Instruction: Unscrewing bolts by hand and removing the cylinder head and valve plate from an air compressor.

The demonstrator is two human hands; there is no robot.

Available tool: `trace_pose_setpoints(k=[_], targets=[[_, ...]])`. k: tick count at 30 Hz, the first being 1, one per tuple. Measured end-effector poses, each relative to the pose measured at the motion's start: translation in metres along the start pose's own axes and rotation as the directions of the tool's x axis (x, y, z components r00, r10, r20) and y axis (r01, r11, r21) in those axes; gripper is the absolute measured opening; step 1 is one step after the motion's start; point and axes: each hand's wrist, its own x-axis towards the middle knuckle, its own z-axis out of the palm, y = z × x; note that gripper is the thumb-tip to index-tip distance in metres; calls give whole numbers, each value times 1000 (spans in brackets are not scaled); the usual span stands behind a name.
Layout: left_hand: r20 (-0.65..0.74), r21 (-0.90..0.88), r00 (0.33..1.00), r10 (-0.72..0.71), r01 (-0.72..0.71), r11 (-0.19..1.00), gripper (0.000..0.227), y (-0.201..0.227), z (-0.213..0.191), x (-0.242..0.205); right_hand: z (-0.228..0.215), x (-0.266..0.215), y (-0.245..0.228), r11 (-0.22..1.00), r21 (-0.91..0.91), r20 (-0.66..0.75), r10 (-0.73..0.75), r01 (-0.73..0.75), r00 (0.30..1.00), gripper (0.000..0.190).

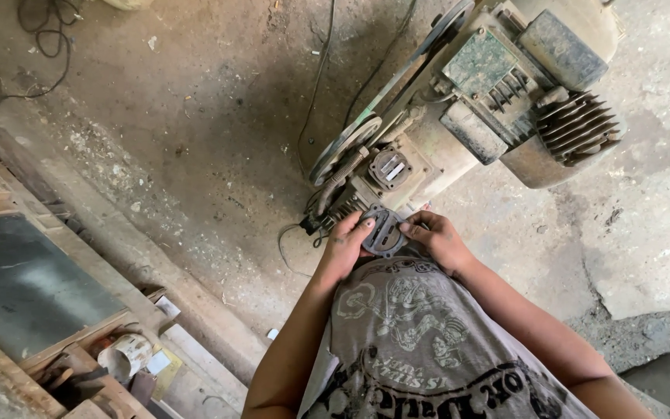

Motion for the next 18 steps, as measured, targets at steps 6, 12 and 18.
trace_pose_setpoints(k=[6, 12, 18], targets=[[-61, 6, 997, -55, 56, 998, 59, 37, 27, -20, -1, 3, 6, 999, 7, -2, -43, 43, 999, 28], [-60, 34, 994, -91, 93, 995, 77, 118, 60, -66, 7, -1, -13, 994, 55, -19, -92, 93, 996, 18], [21, -142, 1000, -18, 21, 990, 80, 118, 59, -61, 3, -20, -43, 986, 120, -31, -112, 115, 993, 20]])
